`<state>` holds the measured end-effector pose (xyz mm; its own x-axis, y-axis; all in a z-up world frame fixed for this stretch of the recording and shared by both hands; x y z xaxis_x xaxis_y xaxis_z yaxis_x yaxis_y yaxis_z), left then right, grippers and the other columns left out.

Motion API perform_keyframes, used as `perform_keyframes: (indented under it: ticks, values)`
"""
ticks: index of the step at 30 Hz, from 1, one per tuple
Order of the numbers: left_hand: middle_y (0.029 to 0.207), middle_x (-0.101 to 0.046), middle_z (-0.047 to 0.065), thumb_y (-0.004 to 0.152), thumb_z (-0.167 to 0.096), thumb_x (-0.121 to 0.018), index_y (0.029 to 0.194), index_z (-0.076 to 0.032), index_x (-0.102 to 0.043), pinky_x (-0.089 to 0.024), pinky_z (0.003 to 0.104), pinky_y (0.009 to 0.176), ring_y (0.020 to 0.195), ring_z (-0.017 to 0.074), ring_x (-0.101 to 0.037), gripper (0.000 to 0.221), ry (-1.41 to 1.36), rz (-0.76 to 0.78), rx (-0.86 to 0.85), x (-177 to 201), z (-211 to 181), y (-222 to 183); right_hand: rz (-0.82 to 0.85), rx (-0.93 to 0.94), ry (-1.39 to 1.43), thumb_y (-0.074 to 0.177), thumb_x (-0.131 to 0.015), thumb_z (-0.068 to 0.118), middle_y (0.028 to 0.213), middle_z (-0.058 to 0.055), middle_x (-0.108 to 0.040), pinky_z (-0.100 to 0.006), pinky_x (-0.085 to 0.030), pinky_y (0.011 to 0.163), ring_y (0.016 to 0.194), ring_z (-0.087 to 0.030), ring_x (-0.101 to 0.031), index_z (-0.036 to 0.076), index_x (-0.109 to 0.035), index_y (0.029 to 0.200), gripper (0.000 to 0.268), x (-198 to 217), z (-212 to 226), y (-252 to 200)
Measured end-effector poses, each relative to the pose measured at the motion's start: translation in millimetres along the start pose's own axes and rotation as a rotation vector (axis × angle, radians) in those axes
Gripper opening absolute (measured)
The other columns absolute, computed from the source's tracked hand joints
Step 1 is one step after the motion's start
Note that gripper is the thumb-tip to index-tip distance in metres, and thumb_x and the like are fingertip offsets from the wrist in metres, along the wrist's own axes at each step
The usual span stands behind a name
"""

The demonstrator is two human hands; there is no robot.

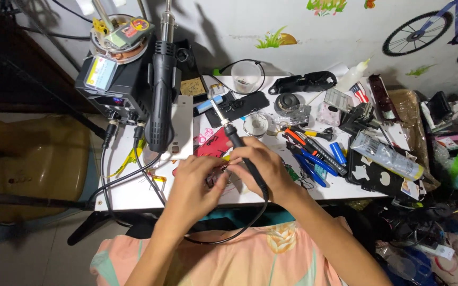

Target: Soldering wires to a small battery and circuit board on a workbench.

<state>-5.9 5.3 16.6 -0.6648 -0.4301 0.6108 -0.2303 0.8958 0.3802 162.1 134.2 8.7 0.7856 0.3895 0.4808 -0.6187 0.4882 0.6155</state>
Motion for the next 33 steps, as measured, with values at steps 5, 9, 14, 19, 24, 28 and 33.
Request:
perform_keyframes:
  ticks: [5, 9, 14, 19, 24, 28, 33]
  values:
    - [0.09, -0.085, 0.008, 0.094, -0.03, -0.083, 0.107, -0.015, -0.088, -0.052, 0.04, 0.084, 0.089, 0.0315, -0.076, 0.02, 0.032, -0.024, 0.13, -15, -2, 7, -0.032, -0.052, 0.047, 0.091, -0.092, -0.001, 0.116, -0.005, -0.083, -0.042, -0.067, 0.091, 0.094, -0.027, -0.086, 0.017, -0.078, 0.112, 0.03, 8, 17, 9]
    - [0.08, -0.083, 0.009, 0.093, -0.03, -0.084, 0.098, -0.014, -0.087, -0.051, 0.039, 0.081, 0.081, 0.0308, -0.075, 0.017, 0.058, -0.069, 0.235, -21, -2, 10, -0.062, -0.064, 0.088, 0.09, -0.093, -0.004, 0.116, -0.008, -0.085, -0.041, -0.066, 0.096, 0.097, -0.029, -0.087, 0.012, -0.073, 0.11, 0.032, 6, 20, 14]
    - [0.075, -0.078, 0.008, 0.092, -0.025, -0.084, 0.093, -0.011, -0.085, -0.05, 0.038, 0.078, 0.079, 0.0303, -0.073, 0.014, 0.104, -0.067, 0.231, -23, -9, 10, -0.077, -0.063, 0.14, 0.092, -0.091, -0.005, 0.117, -0.009, -0.085, -0.043, -0.067, 0.096, 0.097, -0.028, -0.087, 0.011, -0.07, 0.111, 0.033, 8, 21, 16]
    - [0.074, -0.075, 0.01, 0.089, -0.015, -0.083, 0.09, -0.008, -0.084, -0.051, 0.039, 0.076, 0.079, 0.0315, -0.071, 0.007, 0.141, -0.027, 0.216, -22, -14, 11, -0.079, -0.058, 0.113, 0.089, -0.091, -0.007, 0.116, -0.01, -0.085, -0.044, -0.067, 0.095, 0.096, -0.032, -0.087, 0.01, -0.07, 0.109, 0.034, 5, 18, 11]
    - [0.077, -0.077, 0.012, 0.087, -0.011, -0.084, 0.091, -0.007, -0.085, -0.053, 0.039, 0.075, 0.08, 0.0327, -0.072, 0.006, 0.141, -0.001, 0.237, -26, -11, 10, -0.096, -0.078, 0.108, 0.09, -0.09, -0.008, 0.119, -0.01, -0.084, -0.045, -0.066, 0.095, 0.095, -0.029, -0.087, 0.011, -0.069, 0.11, 0.034, 6, 15, 4]
    - [0.076, -0.073, 0.013, 0.086, -0.015, -0.083, 0.088, -0.008, -0.08, -0.053, 0.043, 0.076, 0.083, 0.036, -0.07, 0.008, 0.134, -0.02, 0.192, -26, -9, 12, -0.101, -0.03, -0.029, 0.089, -0.091, -0.005, 0.116, -0.01, -0.083, -0.044, -0.067, 0.085, 0.091, -0.032, -0.085, 0.015, -0.073, 0.109, 0.034, -2, 18, 3]
    - [0.078, -0.074, 0.011, 0.085, -0.011, -0.084, 0.088, -0.008, -0.08, -0.053, 0.042, 0.078, 0.085, 0.0342, -0.07, 0.006, 0.128, -0.013, 0.211, -28, -11, 13, -0.149, -0.037, 0.042, 0.09, -0.089, -0.007, 0.119, -0.011, -0.083, -0.043, -0.066, 0.084, 0.09, -0.031, -0.084, 0.013, -0.072, 0.11, 0.033, -6, 1, -5]
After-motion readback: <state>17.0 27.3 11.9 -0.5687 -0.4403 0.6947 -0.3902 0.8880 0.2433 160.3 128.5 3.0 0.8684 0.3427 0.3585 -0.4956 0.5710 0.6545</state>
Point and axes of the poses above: each hand's wrist, its own y-axis towards the middle knuckle, its own x-axis out of the back of the hand, z = x × y, the point moved 2 cm from there along y, towards the middle knuckle
